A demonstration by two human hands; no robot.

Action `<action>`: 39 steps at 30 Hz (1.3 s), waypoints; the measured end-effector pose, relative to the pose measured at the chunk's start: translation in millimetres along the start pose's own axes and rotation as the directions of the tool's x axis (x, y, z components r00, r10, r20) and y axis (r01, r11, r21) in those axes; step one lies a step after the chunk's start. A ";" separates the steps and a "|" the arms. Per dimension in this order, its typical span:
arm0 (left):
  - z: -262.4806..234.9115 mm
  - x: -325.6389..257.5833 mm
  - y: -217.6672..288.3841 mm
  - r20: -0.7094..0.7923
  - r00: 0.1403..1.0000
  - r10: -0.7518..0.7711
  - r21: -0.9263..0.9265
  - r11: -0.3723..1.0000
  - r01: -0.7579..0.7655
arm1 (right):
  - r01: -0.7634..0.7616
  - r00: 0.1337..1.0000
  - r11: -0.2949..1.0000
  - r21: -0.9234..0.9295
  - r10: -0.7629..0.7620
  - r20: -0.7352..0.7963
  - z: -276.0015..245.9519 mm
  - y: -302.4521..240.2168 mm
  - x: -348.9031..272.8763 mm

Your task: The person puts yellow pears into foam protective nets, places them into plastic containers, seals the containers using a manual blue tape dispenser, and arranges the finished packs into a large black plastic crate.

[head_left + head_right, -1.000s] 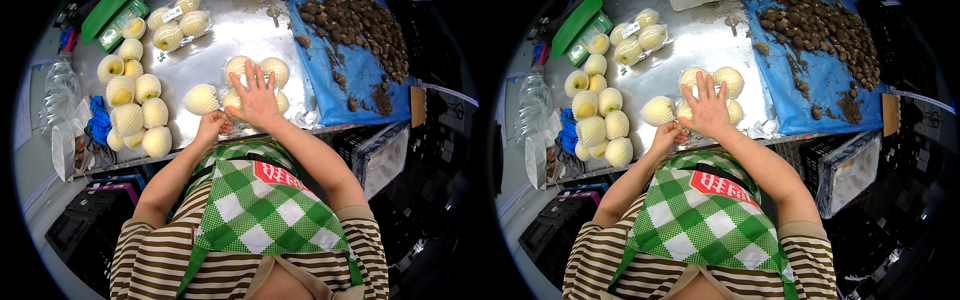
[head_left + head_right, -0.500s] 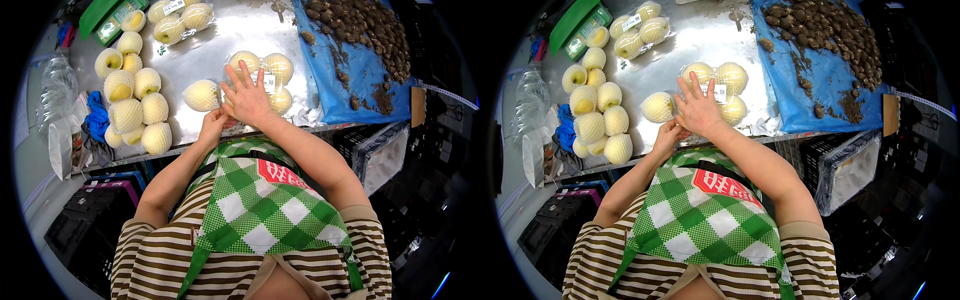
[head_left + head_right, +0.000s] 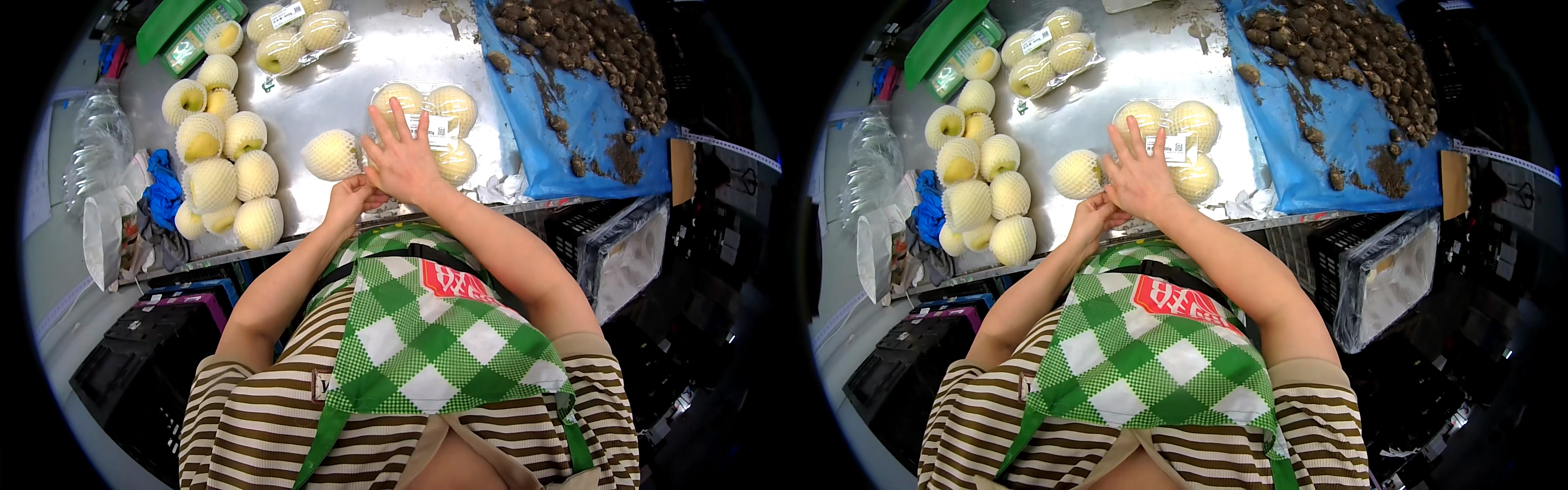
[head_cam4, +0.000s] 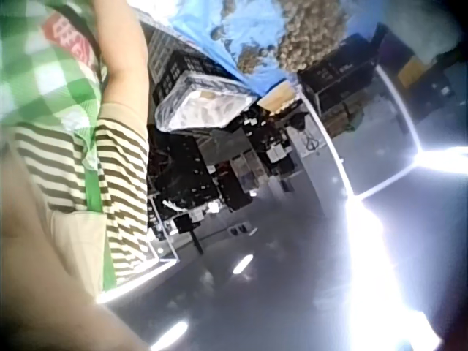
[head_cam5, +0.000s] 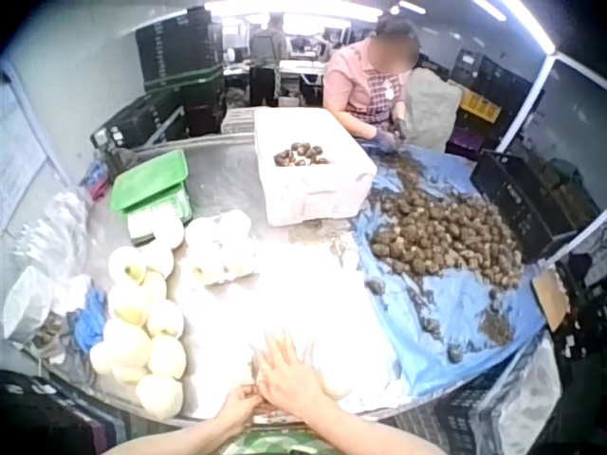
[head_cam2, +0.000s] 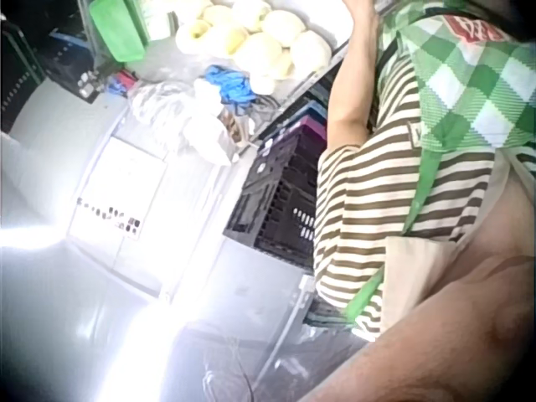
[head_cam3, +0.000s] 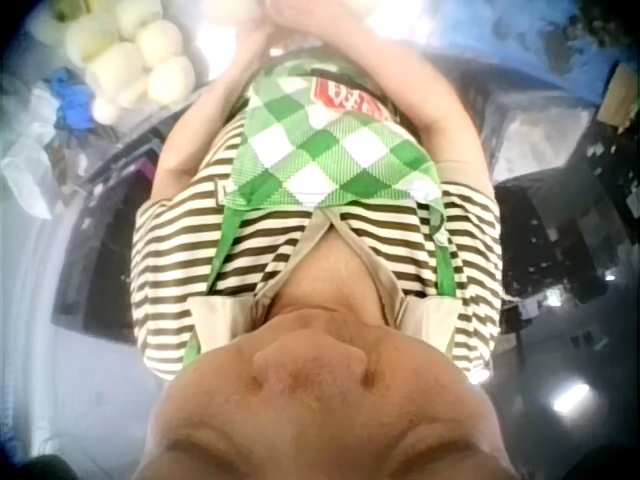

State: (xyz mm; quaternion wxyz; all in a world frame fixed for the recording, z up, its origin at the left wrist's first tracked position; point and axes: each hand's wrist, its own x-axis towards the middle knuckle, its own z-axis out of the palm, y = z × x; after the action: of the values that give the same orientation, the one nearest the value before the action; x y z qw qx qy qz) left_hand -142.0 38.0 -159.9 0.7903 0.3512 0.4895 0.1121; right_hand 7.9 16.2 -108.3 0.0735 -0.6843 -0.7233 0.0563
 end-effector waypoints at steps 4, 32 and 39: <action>-1.5 -4.1 4.4 0.050 0.998 -0.026 -0.077 0.997 0.030 | -0.007 0.998 0.985 0.171 0.018 -0.062 -4.1 9.8 -0.7; 11.0 0.0 2.5 0.149 0.980 -0.133 0.146 0.983 0.111 | -0.171 0.953 0.884 0.435 0.261 -0.156 -8.5 85.5 -63.7; 28.3 37.5 18.2 -0.201 0.960 0.197 -0.046 0.977 -0.210 | -0.088 0.971 0.898 0.431 0.174 -0.164 -9.8 94.5 -65.2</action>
State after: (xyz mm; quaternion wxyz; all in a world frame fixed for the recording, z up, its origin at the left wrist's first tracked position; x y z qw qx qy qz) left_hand -96.2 58.2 -166.1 0.7341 0.3603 0.5218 0.2429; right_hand 105.9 -43.6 -117.8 0.2866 -0.7018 -0.6353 0.1472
